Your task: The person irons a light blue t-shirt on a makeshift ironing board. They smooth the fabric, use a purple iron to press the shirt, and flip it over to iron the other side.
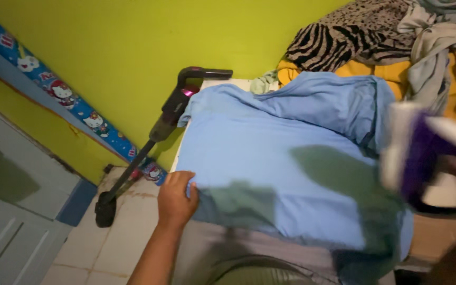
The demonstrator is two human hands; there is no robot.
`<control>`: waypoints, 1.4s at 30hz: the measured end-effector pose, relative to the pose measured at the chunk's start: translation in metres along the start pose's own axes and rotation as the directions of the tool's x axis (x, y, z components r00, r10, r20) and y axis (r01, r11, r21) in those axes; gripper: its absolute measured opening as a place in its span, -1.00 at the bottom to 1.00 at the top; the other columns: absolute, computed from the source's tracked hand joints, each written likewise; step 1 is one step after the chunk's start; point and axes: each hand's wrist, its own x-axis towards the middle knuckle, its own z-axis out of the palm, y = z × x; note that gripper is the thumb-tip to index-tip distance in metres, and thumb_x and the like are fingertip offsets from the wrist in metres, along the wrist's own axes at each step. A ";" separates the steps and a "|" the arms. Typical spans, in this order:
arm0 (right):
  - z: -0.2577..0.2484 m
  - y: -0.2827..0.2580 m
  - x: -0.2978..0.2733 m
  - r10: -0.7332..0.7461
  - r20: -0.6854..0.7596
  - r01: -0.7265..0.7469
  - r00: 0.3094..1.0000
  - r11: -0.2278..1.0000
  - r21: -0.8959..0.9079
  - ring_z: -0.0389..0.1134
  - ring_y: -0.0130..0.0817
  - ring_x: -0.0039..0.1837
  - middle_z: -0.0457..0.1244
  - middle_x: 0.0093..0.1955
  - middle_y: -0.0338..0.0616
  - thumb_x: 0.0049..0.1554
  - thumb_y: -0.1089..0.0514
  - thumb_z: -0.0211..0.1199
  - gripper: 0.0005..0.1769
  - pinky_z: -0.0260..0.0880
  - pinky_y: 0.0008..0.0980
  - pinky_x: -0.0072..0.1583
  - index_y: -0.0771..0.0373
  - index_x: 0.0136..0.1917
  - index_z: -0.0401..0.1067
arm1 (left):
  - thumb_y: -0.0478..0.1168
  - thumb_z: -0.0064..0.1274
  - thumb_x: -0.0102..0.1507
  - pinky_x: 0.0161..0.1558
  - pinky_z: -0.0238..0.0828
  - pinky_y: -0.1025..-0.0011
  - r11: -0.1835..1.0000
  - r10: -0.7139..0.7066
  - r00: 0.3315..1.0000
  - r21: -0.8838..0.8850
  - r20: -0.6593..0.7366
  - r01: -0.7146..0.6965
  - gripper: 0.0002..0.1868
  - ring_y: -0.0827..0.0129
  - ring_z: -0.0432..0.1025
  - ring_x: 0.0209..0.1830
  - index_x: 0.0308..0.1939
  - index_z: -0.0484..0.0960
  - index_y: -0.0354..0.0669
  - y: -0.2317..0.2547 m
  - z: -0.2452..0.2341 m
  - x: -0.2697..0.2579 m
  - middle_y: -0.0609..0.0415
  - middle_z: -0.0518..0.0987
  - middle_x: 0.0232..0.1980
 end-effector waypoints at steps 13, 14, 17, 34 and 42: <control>0.232 -0.244 -0.074 -0.622 0.733 0.912 0.275 0.411 0.007 0.42 0.07 -0.22 0.36 -0.35 0.07 -0.08 -0.60 0.29 -0.19 0.39 0.00 -0.13 0.26 -0.33 0.56 | -0.35 0.15 0.15 0.08 0.46 0.17 1.000 0.015 0.999 -0.003 -0.047 -0.015 -0.78 0.02 0.52 0.02 -0.12 0.62 -0.18 -0.012 0.003 -0.009 -0.06 0.64 -0.05; 0.241 -0.246 -0.074 -0.588 0.767 0.918 0.258 0.398 -0.004 0.42 0.07 -0.21 0.36 -0.34 0.07 -0.07 -0.60 0.28 -0.19 0.39 -0.01 -0.13 0.26 -0.33 0.57 | -0.34 0.16 0.16 0.09 0.46 0.17 0.999 0.043 0.996 -0.010 -0.077 -0.044 -0.78 0.02 0.52 0.03 -0.10 0.61 -0.18 -0.014 0.005 -0.010 -0.05 0.64 -0.05; 0.258 -0.247 -0.076 -0.564 0.794 0.924 0.225 0.383 0.011 0.42 0.07 -0.22 0.36 -0.35 0.05 -0.12 -0.60 0.27 -0.20 0.39 0.01 -0.17 0.25 -0.34 0.57 | -0.30 0.20 0.16 0.11 0.46 0.17 0.993 0.113 0.983 -0.011 -0.144 -0.116 -0.74 0.03 0.53 0.04 -0.08 0.59 -0.18 -0.021 0.010 -0.011 -0.03 0.63 -0.05; 0.274 -0.248 -0.067 -0.629 0.767 0.946 0.123 0.308 0.101 0.41 0.07 -0.28 0.35 -0.40 0.06 -0.08 -0.61 0.22 -0.21 0.38 0.00 -0.20 0.20 -0.32 0.58 | -0.05 0.42 0.03 0.03 0.37 0.12 0.994 0.106 0.987 -0.008 -0.120 -0.108 -0.54 0.04 0.46 -0.07 -0.16 0.56 -0.16 -0.037 0.029 -0.014 0.00 0.57 -0.14; 0.313 -0.248 -0.061 -0.646 0.693 0.914 0.321 0.402 -0.049 0.40 0.04 -0.27 0.35 -0.39 0.05 0.01 -0.61 0.19 -0.17 0.37 0.00 -0.19 0.24 -0.35 0.55 | -0.05 0.42 0.03 0.04 0.36 0.12 0.991 0.130 0.987 0.036 -0.092 -0.128 -0.52 0.07 0.44 -0.06 -0.12 0.55 -0.16 -0.038 0.028 -0.014 0.01 0.56 -0.11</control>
